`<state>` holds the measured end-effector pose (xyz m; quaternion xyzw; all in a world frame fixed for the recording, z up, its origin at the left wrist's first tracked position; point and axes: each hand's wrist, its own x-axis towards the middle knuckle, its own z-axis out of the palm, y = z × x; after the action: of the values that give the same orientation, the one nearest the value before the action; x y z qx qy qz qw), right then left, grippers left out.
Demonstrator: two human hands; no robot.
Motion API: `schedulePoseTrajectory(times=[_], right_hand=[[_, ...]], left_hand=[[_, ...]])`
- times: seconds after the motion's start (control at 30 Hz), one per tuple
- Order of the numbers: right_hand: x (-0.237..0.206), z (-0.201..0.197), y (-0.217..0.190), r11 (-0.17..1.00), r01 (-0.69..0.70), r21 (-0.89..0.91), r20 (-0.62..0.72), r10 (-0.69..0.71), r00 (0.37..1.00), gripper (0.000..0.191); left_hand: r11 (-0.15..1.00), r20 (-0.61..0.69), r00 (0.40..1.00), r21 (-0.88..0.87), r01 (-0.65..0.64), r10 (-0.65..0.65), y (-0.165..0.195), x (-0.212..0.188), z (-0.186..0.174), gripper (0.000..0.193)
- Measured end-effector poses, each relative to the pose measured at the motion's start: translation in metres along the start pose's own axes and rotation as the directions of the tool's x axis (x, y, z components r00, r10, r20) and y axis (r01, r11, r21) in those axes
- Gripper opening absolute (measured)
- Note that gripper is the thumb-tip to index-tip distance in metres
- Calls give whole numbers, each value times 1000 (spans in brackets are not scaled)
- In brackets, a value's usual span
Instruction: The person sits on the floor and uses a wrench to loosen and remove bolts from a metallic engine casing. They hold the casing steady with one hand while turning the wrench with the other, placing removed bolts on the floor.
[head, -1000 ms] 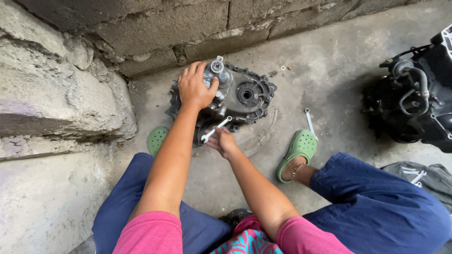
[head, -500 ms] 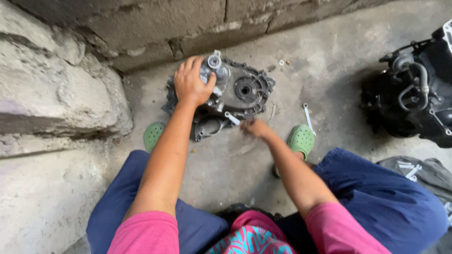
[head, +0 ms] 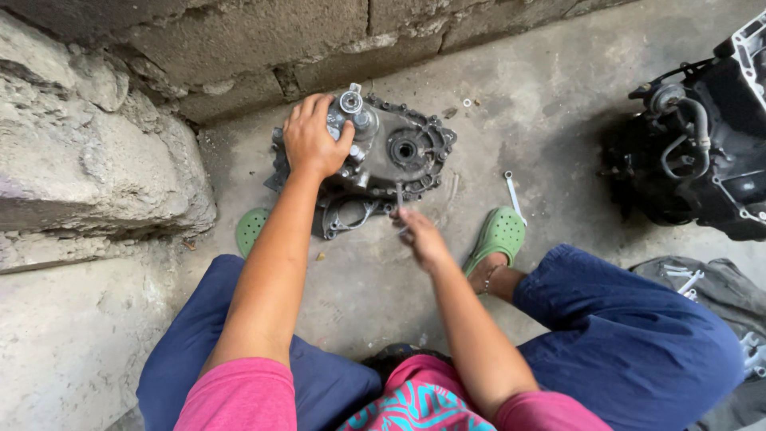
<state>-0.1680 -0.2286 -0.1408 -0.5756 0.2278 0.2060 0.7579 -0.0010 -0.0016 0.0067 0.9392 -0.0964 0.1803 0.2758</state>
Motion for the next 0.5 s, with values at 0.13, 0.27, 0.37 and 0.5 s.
schedulePoseTrajectory(times=[0.13, 0.27, 0.37, 0.5], right_hand=[[-3, 52, 41, 983, 119, 136, 57, -128, 990, 31], [10, 88, 34, 996, 0, 89, 48, -4, 999, 23], [16, 104, 24, 991, -116, 67, 22, 115, 993, 21], [21, 114, 18, 983, -147, 105, 29, 145, 989, 21]], left_hand=[[1000, 13, 1000, -22, 6, -6, 0, -1, -2, 51], [1000, -25, 999, -12, -25, 25, 1, 2, -2, 52], [1000, -24, 1000, -11, -13, 13, -1, 0, -2, 52], [1000, 6, 1000, -21, 0, 0, -2, 0, 0, 52]])
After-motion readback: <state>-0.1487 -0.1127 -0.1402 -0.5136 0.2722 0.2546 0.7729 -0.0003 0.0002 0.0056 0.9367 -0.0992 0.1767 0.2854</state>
